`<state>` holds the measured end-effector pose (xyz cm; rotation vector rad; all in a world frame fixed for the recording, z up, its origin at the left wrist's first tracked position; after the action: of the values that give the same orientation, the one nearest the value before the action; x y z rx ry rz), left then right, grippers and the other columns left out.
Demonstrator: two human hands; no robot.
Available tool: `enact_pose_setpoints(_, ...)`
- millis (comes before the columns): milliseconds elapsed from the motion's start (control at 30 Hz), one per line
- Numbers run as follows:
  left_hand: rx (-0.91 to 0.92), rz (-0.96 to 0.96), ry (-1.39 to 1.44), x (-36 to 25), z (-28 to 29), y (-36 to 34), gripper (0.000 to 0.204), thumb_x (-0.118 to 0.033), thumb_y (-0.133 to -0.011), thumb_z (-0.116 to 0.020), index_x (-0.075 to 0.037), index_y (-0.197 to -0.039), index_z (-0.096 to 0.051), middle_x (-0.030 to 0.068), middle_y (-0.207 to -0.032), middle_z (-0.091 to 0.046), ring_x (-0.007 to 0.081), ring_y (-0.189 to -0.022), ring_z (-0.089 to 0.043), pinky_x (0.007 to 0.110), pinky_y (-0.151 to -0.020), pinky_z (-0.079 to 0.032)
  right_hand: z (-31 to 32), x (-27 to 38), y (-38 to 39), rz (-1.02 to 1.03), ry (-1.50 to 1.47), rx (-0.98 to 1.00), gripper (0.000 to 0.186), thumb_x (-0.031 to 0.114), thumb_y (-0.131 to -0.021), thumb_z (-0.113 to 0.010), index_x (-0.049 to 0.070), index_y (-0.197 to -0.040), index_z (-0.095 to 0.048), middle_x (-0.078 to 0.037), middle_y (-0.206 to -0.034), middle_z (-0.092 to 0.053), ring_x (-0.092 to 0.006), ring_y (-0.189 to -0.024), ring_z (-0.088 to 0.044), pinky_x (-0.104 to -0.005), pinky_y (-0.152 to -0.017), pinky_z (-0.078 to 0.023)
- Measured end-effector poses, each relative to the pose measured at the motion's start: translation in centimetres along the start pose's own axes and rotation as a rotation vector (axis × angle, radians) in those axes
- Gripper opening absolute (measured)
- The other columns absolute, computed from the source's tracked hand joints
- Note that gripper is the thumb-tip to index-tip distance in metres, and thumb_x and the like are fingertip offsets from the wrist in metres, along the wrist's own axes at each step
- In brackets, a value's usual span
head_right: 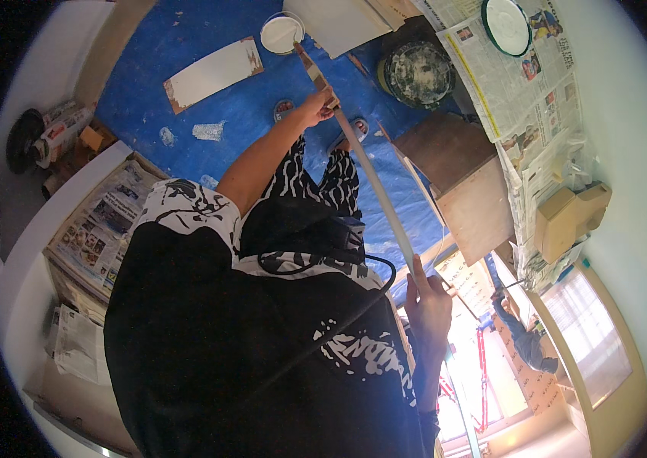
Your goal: The person paints the ceiling using a paint roller attached to an extension pole, then places the pole down to work with a paint tray on the floor.
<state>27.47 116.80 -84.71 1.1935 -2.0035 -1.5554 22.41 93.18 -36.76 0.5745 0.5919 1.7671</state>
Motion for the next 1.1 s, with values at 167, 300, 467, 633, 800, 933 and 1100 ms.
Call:
enact_pose_setpoints(167, -0.029, 0.018, -0.003, -0.3, 1.7, -2.0, 0.026, -0.034, -0.093, -0.061, -0.009, -0.097, -0.059, 0.0041, -0.093, -0.062, 0.0188, -0.085, -0.059, 0.035, -0.08, -0.049, -0.3, 1.5, -2.2, 0.01, -0.073, 0.05, 0.042, 0.005, -0.086, -0.064, 0.005, -0.127, -0.057, -0.021, -0.071, -0.061, -0.0323, -0.061, -0.062, -0.0399, -0.057, -0.047)
enact_pose_setpoints(300, -0.059, 0.017, 0.002, -0.9, 1.1, -1.3, 0.023, -0.028, -0.094, -0.06, -0.005, -0.096, -0.061, 0.0062, -0.096, -0.061, 0.0196, -0.086, -0.06, 0.035, -0.081, -0.052, 0.0, 2.5, -3.3, -0.004, -0.077, 0.079, 0.045, 0.0, -0.084, -0.062, 0.004, -0.128, -0.057, -0.022, -0.07, -0.06, -0.0322, -0.061, -0.062, -0.0395, -0.057, -0.047)
enact_pose_setpoints(467, -0.059, 0.024, 0.021, -1.2, 1.0, -2.4, 0.023, -0.029, -0.091, -0.064, -0.007, -0.098, -0.062, 0.0045, -0.097, -0.062, 0.0197, -0.09, -0.059, 0.034, -0.082, -0.05, 0.3, 1.7, -5.0, 0.094, -0.095, 0.036, 0.045, 0.0, -0.083, -0.061, 0.005, -0.128, -0.056, -0.021, -0.067, -0.059, -0.0326, -0.059, -0.062, -0.04, -0.054, -0.046)
enact_pose_setpoints(633, -0.077, 0.002, 0.041, -0.9, 0.7, -4.0, 0.024, -0.029, -0.09, -0.066, -0.006, -0.097, -0.063, 0.0047, -0.097, -0.063, 0.0197, -0.086, -0.06, 0.032, -0.079, -0.051, 1.1, 1.1, -5.9, 0.11, -0.053, 0.039, 0.041, 0.009, -0.087, -0.062, 0.009, -0.128, -0.057, -0.02, -0.07, -0.06, -0.033, -0.059, -0.063, -0.0413, -0.054, -0.047)
enact_pose_setpoints(800, -0.135, -0.05, 0.053, -0.4, -1.0, -4.0, 0.024, -0.028, -0.091, -0.065, -0.004, -0.093, -0.064, 0.0066, -0.095, -0.062, 0.0187, -0.074, -0.058, 0.031, -0.071, -0.054, 2.6, -2.9, -5.8, 0.167, -0.006, 0.031, 0.04, 0.01, -0.087, -0.063, 0.007, -0.127, -0.058, -0.021, -0.072, -0.061, -0.0332, -0.061, -0.064, -0.0407, -0.054, -0.048)
enact_pose_setpoints(933, -0.127, -0.081, 0.036, -0.5, -4.2, 0.4, 0.023, -0.027, -0.09, -0.066, -0.005, -0.091, -0.065, 0.0048, -0.092, -0.06, 0.0177, -0.073, -0.057, 0.031, -0.068, -0.053, 3.7, -6.3, -4.6, 0.187, 0.039, 0.007, 0.039, 0.011, -0.088, -0.063, 0.008, -0.126, -0.059, -0.02, -0.069, -0.059, -0.0332, -0.059, -0.062, -0.0416, -0.054, -0.047)
enact_pose_setpoints(1100, -0.139, -0.157, 0.078, 1.0, -7.3, 1.5, 0.026, -0.029, -0.088, -0.069, -0.004, -0.091, -0.064, 0.0051, -0.09, -0.06, 0.0182, -0.071, -0.058, 0.03, -0.066, -0.055, 6.0, -11.5, -3.5, 0.233, 0.074, -0.032, 0.039, 0.013, -0.087, -0.063, 0.011, -0.126, -0.06, -0.018, -0.067, -0.057, -0.0335, -0.057, -0.059, -0.0421, -0.054, -0.045)
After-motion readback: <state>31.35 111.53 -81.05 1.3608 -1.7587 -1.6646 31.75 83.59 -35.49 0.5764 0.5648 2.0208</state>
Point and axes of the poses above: each hand's wrist, its own y-axis away from the middle knuckle, its own z-axis out of the back of the hand, x = y × z, the point moved 5 cm from there along -y, towards the middle knuckle
